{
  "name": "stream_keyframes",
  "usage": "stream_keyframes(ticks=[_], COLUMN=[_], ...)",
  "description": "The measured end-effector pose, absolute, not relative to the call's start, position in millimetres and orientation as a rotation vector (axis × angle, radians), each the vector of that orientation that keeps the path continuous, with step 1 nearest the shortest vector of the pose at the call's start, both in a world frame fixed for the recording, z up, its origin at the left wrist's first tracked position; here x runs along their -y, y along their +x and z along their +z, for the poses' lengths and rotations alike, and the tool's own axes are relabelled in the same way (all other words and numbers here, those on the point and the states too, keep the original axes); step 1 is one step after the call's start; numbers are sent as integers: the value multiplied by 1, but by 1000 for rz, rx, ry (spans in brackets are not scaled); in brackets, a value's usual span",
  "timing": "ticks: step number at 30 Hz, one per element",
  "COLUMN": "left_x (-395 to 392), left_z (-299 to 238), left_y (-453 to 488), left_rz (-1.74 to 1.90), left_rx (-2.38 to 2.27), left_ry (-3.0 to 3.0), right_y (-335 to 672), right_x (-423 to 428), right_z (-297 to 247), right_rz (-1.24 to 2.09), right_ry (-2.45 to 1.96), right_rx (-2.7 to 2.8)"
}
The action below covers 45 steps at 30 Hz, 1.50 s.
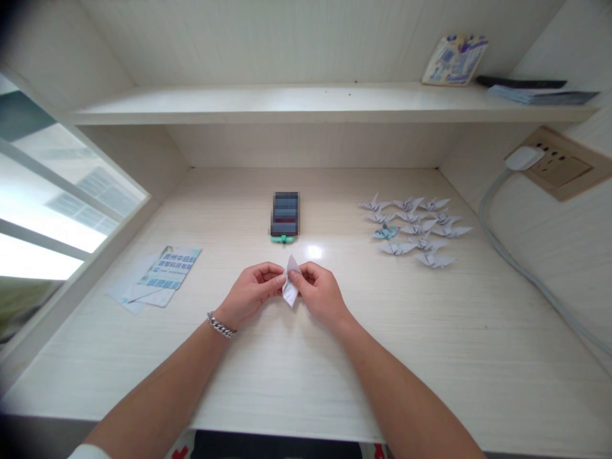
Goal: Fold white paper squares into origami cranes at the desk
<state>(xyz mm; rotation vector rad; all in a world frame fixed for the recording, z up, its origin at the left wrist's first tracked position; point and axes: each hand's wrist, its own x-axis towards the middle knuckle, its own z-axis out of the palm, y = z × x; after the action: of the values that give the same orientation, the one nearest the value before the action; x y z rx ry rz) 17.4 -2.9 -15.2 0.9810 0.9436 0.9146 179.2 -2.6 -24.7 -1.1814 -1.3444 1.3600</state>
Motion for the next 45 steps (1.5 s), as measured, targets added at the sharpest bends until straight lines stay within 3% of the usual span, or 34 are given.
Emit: stream_keyframes(ticks=[7,24,37,45], left_x=[3,3,1,3], left_z=[-12,-21,-9,-12], left_y=[17,18,13,15], left_rz=[945,958,887,904], left_rx=[-996,-1069,-907,-1022], left_ry=[949,929,844,934], right_y=[180,177,178,176], right_x=[1,3,2,3], right_z=[-24,-23,-25,-25], right_rz=[1499,1478,1665,1572], right_ry=[-1114,-1140,-1069,-1125], right_rx=[1235,1330,1073,1211])
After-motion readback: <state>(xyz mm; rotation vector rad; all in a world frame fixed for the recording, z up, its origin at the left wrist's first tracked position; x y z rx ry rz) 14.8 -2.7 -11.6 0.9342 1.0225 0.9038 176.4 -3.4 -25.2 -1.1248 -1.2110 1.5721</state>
